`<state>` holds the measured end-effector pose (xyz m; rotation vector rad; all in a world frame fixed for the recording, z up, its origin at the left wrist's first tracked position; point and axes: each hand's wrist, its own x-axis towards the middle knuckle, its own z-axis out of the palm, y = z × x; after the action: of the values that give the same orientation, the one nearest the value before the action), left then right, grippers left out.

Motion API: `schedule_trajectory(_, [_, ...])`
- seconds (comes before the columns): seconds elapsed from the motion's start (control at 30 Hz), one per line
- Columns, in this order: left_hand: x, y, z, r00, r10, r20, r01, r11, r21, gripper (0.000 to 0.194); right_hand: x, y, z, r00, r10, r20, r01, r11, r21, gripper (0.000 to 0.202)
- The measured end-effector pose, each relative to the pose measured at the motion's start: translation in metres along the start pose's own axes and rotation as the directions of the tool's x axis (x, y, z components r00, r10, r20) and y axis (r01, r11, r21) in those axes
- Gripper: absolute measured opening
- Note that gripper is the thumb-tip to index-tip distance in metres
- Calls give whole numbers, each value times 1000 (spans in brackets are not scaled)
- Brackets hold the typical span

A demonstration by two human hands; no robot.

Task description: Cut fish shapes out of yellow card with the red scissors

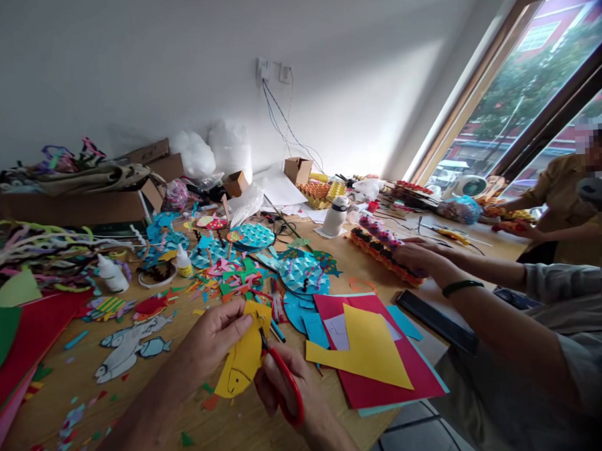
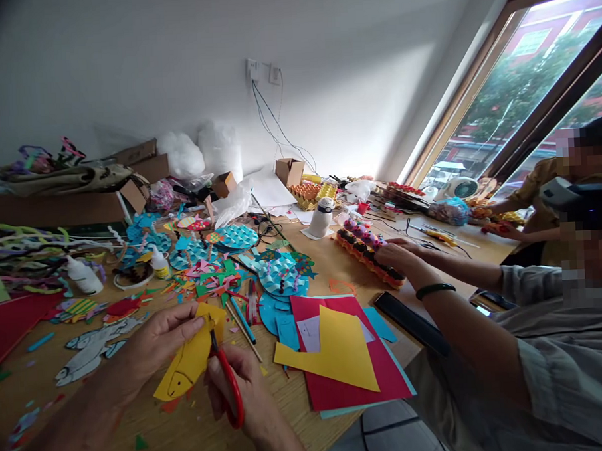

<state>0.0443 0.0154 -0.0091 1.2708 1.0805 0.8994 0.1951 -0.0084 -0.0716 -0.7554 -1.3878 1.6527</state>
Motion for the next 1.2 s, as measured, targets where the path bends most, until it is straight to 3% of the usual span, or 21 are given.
schedule_trajectory(0.47, [-8,8,5,1000,-27,9,27,995,-92,22,-3,-9,-2,997,68,38,-67,997,-35,48])
schedule_trajectory(0.67, [-8,7,6,999,-52,-5,52,995,-90,22,-1,-13,2,997,79,-3,-79,995,-60,52])
schedule_trajectory(1.0, [-7,7,7,1000,-30,-1,30,998,-64,20,-1,-14,9,996,65,-68,-71,993,-92,52])
schedule_trajectory(1.2, [-7,7,7,1000,-15,-25,14,999,-36,21,-1,-7,9,998,-3,-60,1,1000,-31,53])
